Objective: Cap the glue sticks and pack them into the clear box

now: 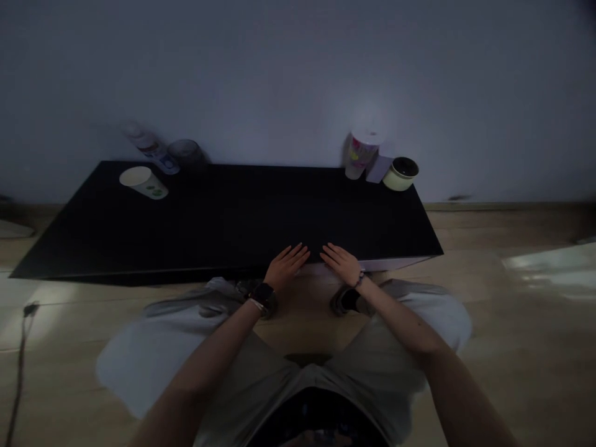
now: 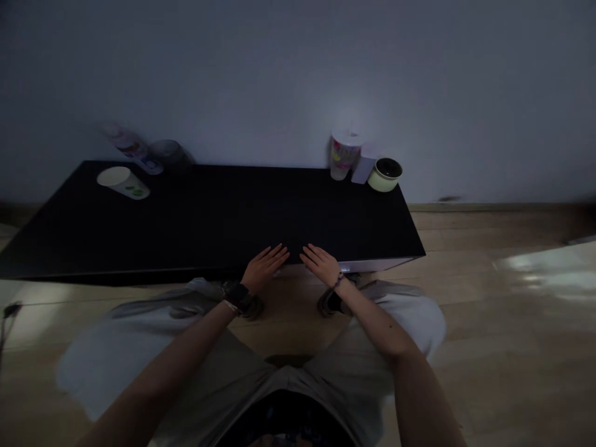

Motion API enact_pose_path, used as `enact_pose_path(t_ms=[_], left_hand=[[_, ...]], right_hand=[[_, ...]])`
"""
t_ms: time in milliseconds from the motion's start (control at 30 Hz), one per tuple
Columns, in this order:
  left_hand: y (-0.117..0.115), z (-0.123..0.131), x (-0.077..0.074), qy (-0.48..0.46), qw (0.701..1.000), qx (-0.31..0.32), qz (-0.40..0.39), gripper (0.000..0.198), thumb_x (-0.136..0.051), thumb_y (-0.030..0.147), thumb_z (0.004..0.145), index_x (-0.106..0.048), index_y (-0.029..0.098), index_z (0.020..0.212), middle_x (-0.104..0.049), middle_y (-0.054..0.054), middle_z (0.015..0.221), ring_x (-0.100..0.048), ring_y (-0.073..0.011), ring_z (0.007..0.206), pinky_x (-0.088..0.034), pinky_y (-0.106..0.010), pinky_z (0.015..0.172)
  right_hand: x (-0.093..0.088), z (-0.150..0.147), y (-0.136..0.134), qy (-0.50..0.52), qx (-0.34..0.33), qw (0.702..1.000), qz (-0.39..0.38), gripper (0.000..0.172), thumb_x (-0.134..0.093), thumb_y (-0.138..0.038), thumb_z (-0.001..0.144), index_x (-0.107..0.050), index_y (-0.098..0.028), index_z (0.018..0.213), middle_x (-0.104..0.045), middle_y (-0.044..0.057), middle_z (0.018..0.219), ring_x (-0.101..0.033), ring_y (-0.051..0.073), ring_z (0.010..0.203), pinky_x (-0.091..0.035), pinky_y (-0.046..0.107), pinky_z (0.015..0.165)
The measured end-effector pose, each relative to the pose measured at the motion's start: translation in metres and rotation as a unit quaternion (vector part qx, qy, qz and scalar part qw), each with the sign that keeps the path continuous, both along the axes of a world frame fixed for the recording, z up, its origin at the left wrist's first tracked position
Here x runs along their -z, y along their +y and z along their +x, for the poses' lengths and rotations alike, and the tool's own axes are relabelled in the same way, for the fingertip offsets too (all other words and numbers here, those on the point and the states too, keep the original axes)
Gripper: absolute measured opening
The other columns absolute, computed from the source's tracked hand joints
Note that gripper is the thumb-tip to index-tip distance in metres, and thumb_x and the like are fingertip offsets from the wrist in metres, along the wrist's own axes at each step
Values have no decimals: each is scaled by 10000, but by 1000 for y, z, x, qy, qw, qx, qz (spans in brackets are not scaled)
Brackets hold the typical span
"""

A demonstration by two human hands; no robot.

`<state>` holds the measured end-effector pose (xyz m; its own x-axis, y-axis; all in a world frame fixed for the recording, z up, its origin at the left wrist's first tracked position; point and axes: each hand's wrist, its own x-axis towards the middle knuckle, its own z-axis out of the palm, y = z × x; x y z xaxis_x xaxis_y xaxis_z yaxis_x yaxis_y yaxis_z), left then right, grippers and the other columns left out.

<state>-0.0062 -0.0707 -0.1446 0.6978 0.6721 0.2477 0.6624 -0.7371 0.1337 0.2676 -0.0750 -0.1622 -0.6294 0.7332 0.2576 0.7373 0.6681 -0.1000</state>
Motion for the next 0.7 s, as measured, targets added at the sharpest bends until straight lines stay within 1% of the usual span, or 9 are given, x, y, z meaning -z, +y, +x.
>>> enact_pose_path(t_ms=[167,367,533,700], left_hand=[[1,0,4,-8,1000,-8,8,544,-369,83,981,-472,222,1498,-530,-84,1493,-413,-214,1450,-379,-453,1190],[1,-1,7,-18,998,2,54,476,-360,107,1014,-516,191,1456,-551,-71,1473,-430,-210,1437,-392,-430,1183],[1,-2,8,-13,999,1,44,493,-356,97,1011,-497,202,1472,-544,-78,1479,-419,-209,1444,-388,-435,1185],[3,-1,8,-16,999,-3,42,480,-360,99,1008,-521,189,1451,-553,-80,1472,-436,-213,1435,-398,-439,1176]], right_hand=[[3,-1,1,6,5,1000,1,374,-502,-186,1009,-641,-238,1351,-597,97,1432,-478,233,1410,-442,436,1153],[4,-2,-2,11,10,1000,26,372,-495,-160,1007,-656,-248,1332,-608,85,1421,-496,231,1396,-460,429,1144],[5,-3,-2,13,4,998,63,354,-474,-187,1023,-666,-225,1317,-624,92,1398,-513,239,1381,-491,421,1117],[4,-4,0,19,9,999,41,358,-483,-169,1012,-665,-228,1314,-623,92,1401,-509,235,1385,-487,435,1118]])
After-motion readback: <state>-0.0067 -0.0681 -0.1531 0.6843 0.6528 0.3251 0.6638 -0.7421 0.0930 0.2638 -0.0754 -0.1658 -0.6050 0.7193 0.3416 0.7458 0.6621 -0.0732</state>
